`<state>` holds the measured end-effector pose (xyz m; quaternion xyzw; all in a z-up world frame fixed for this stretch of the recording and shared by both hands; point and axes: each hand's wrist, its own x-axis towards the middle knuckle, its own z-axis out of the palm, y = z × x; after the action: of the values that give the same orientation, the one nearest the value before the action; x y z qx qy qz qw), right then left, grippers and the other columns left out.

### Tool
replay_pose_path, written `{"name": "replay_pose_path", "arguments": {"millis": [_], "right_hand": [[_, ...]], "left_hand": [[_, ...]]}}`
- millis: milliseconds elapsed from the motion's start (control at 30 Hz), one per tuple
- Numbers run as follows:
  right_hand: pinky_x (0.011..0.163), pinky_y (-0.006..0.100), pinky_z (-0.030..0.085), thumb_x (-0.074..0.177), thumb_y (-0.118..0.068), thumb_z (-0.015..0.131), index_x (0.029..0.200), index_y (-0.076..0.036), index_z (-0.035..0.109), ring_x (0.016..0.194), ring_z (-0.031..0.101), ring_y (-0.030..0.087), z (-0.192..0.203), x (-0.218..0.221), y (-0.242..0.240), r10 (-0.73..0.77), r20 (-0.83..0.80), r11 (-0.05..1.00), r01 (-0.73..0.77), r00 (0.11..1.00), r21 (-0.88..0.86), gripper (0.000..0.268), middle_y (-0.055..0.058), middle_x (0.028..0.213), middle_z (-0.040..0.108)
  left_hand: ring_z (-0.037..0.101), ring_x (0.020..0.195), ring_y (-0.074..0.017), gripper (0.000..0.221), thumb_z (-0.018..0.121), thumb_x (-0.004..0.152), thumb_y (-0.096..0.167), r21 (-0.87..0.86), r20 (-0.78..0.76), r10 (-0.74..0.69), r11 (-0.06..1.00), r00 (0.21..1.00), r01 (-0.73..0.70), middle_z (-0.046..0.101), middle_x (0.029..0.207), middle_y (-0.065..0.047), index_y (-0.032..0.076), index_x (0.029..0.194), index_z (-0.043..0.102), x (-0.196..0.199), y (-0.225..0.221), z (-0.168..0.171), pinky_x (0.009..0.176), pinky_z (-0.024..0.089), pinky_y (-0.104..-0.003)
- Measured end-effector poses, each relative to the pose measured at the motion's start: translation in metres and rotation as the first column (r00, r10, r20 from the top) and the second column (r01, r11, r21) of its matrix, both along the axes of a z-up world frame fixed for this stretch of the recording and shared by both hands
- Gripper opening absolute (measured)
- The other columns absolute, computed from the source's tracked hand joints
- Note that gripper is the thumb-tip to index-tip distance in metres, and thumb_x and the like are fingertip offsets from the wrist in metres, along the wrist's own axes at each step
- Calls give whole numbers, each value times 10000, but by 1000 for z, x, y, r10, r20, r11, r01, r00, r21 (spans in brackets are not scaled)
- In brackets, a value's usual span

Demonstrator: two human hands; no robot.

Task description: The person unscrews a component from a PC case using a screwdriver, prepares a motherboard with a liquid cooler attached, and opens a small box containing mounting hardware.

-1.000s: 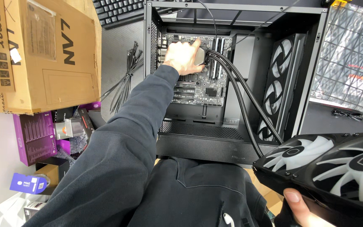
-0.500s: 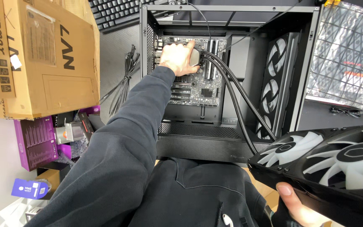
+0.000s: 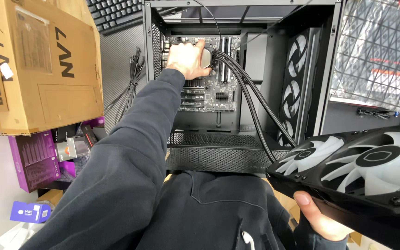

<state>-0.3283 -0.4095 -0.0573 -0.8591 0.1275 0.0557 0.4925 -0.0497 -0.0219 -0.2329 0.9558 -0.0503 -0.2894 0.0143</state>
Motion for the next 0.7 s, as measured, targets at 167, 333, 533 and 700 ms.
{"name": "replay_pose_path", "arguments": {"millis": [167, 333, 533, 700], "right_hand": [[1230, 372, 499, 788, -177, 789, 1176, -91, 636, 1255, 638, 192, 11, 8, 22, -168, -15, 972, 168, 986, 165, 425, 85, 1310, 675], [1097, 330, 565, 799, -205, 813, 995, -105, 683, 1090, 679, 157, 9, 4, 12, -149, -45, 979, 154, 988, 136, 256, 43, 1124, 717], [1141, 303, 525, 762, -255, 840, 1040, -107, 691, 1159, 663, 146, -7, 0, -4, -125, -63, 987, 131, 990, 92, 349, 53, 1182, 717], [1208, 359, 478, 760, -224, 805, 1160, -105, 637, 1270, 618, 186, -5, 12, 0, -97, -105, 968, 118, 990, 220, 450, 72, 1292, 671]], "left_hand": [[712, 950, -343, 965, 642, 883, 779, 33, -22, -36, 999, 999, 37, 720, 1077, -152, 123, 1540, 382, 6, 2, 5, 842, 553, -503], [718, 920, -368, 921, 669, 849, 758, 20, 35, -66, 998, 997, 66, 744, 1056, -137, 106, 1456, 435, 5, 3, -7, 785, 536, -523], [704, 961, -382, 968, 660, 848, 764, 47, 36, -104, 994, 994, 102, 723, 1104, -154, 103, 1506, 400, 5, 2, -14, 796, 521, -536], [709, 926, -358, 902, 672, 876, 738, 81, -6, -116, 990, 993, 116, 726, 1061, -149, 128, 1484, 403, 4, -2, -5, 786, 541, -512]]}}
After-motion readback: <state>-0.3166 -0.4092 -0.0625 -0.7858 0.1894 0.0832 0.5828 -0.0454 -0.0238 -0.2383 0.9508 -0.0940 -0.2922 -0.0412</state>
